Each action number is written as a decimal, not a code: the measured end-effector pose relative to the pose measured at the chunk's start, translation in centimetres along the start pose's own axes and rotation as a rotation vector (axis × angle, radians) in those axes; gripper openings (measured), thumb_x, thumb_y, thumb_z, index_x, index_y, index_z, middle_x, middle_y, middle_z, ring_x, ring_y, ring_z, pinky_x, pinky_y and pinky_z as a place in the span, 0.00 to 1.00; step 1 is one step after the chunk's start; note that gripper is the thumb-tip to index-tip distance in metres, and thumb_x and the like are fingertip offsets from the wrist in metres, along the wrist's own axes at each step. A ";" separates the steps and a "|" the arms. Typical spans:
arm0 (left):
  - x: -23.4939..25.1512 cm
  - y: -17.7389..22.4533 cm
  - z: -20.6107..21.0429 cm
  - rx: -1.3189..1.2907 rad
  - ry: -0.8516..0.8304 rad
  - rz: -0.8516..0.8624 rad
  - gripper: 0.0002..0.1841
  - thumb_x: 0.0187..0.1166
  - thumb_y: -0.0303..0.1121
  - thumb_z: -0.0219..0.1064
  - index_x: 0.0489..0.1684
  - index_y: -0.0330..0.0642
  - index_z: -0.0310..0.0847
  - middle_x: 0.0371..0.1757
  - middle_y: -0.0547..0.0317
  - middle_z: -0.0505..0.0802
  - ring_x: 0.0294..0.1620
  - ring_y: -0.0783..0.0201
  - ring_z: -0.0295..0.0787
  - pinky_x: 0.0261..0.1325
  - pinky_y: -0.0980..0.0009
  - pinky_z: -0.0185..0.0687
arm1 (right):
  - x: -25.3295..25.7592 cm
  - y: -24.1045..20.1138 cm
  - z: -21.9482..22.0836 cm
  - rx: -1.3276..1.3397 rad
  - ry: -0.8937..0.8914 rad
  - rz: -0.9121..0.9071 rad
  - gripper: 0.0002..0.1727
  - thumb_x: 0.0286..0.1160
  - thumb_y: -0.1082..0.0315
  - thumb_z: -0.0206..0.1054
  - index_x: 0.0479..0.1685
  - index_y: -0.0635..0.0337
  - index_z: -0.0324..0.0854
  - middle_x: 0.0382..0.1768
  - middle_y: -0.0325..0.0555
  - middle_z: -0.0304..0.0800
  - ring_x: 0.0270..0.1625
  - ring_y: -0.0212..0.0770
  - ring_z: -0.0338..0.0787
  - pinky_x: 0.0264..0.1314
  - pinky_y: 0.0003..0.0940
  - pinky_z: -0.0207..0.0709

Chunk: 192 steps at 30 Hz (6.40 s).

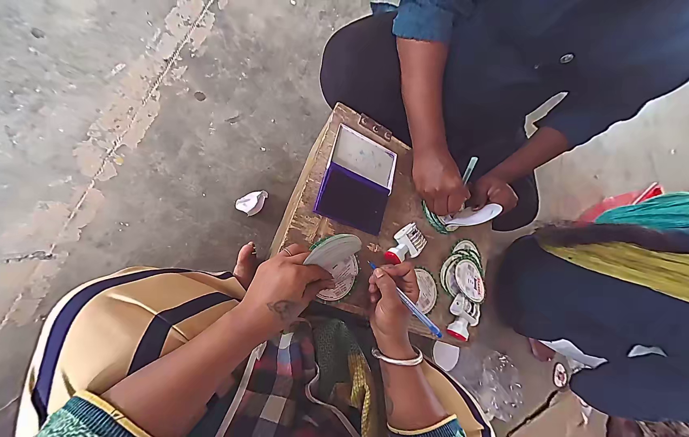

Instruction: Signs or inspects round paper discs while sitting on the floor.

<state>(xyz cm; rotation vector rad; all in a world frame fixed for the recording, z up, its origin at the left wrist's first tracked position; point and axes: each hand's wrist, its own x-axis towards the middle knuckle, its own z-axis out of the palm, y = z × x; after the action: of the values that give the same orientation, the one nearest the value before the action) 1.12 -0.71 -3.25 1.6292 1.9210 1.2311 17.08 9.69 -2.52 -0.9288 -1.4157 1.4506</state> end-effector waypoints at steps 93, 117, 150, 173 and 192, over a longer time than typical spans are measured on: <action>-0.4 0.3 0.9 0.097 0.111 -0.085 0.22 0.70 0.30 0.69 0.66 0.41 0.87 0.51 0.43 0.95 0.47 0.44 0.95 0.54 0.38 0.78 | 0.3 1.7 1.5 -0.506 -0.221 -0.187 0.06 0.57 0.70 0.73 0.22 0.58 0.80 0.23 0.31 0.88 0.27 0.15 0.83 0.31 0.13 0.77; -0.6 0.4 1.1 0.119 0.111 -0.080 0.21 0.72 0.31 0.68 0.65 0.42 0.87 0.52 0.44 0.95 0.50 0.46 0.95 0.62 0.32 0.73 | 0.4 1.9 1.6 -0.525 -0.192 -0.217 0.05 0.60 0.69 0.72 0.25 0.59 0.82 0.23 0.31 0.86 0.27 0.15 0.82 0.31 0.13 0.77; 0.6 -0.3 -1.0 0.003 -0.158 0.054 0.13 0.64 0.40 0.80 0.42 0.46 0.96 0.50 0.48 0.96 0.56 0.43 0.92 0.49 0.40 0.81 | 0.4 -0.3 0.1 0.043 0.045 0.026 0.16 0.66 0.84 0.57 0.25 0.49 0.78 0.20 0.28 0.87 0.19 0.17 0.82 0.20 0.10 0.73; 1.1 0.0 -1.2 -0.255 -0.005 -0.343 0.18 0.58 0.45 0.85 0.19 0.42 0.86 0.20 0.66 0.85 0.25 0.77 0.78 0.34 0.74 0.71 | -0.5 0.0 -0.2 -0.251 -0.268 -0.448 0.05 0.68 0.70 0.70 0.35 0.48 0.80 0.32 0.22 0.87 0.38 0.11 0.85 0.40 0.07 0.79; -0.3 0.0 0.5 -0.057 0.130 -0.072 0.21 0.74 0.20 0.58 0.55 0.50 0.95 0.45 0.46 0.96 0.46 0.47 0.95 0.48 0.46 0.86 | 0.0 1.6 1.3 -0.500 -0.260 -0.269 0.06 0.55 0.74 0.70 0.19 0.60 0.77 0.20 0.32 0.84 0.24 0.14 0.81 0.28 0.11 0.74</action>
<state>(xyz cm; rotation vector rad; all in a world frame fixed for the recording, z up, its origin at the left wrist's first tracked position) 1.56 -0.76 -3.67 1.4718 1.9831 1.3801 15.76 9.36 -3.99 -0.8204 -2.0697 1.0593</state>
